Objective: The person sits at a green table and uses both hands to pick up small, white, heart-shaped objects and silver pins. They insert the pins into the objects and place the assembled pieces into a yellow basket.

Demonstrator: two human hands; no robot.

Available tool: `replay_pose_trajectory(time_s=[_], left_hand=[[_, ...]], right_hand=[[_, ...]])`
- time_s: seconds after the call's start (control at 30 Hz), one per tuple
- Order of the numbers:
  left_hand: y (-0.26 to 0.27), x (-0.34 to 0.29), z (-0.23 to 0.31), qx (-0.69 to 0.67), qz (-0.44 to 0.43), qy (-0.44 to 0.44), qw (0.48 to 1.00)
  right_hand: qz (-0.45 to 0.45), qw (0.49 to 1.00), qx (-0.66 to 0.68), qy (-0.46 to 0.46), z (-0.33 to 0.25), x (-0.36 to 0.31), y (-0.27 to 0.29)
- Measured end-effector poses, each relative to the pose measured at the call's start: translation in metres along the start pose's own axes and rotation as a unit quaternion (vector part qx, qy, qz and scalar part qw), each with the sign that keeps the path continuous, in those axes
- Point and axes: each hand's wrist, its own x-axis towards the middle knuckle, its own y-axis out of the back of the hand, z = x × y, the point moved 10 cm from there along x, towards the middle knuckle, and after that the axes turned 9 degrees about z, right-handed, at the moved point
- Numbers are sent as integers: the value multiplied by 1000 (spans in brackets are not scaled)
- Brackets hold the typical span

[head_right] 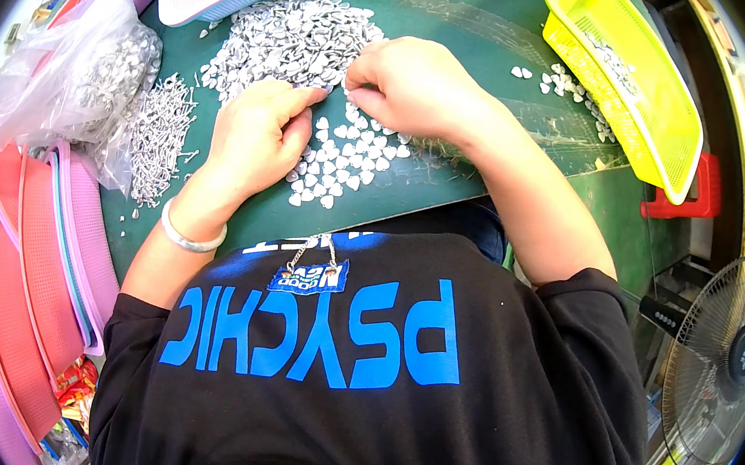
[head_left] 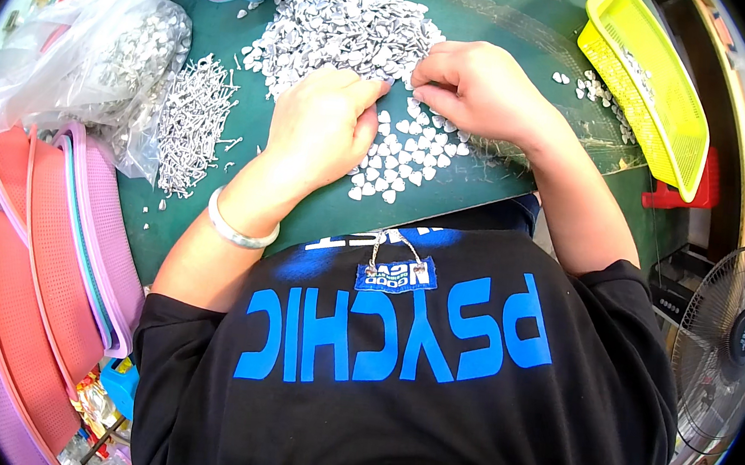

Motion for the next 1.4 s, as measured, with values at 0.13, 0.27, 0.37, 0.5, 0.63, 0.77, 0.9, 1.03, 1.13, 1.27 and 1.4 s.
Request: replay_pose_trajectory(time_s=[0.13,0.27,0.37,0.5,0.63,0.77,0.9,1.03,1.13,1.27,1.4], left_hand=[[-3,0,1,23,-10,1,1000],[-3,1,3,22,-4,-12,1000],[-4,0,3,25,-9,-12,1000],[-4,0,5,29,-20,-19,999],[-2,1,3,14,-10,-10,1000],[-1,2,4,5,2,-4,1000],[-2,4,7,3,15,-20,1000],[-12,11,15,22,7,-37,999],[-21,15,15,43,-14,-33,998],[-24,17,14,42,-18,-32,998],[-19,17,10,12,-2,-3,1000]], right_hand=[[76,997,-5,-17,5,3,1],[65,997,-22,-18,6,6,-7],[29,999,-10,-28,8,3,-8],[49,995,25,-79,17,-2,7],[49,996,14,-77,21,-3,10],[43,994,8,-97,25,-4,11],[31,994,9,-102,28,-6,11],[44,996,11,-75,26,-5,14],[62,997,15,-49,23,-6,14],[41,998,39,-35,22,-8,13],[45,995,47,-80,31,-11,17]])
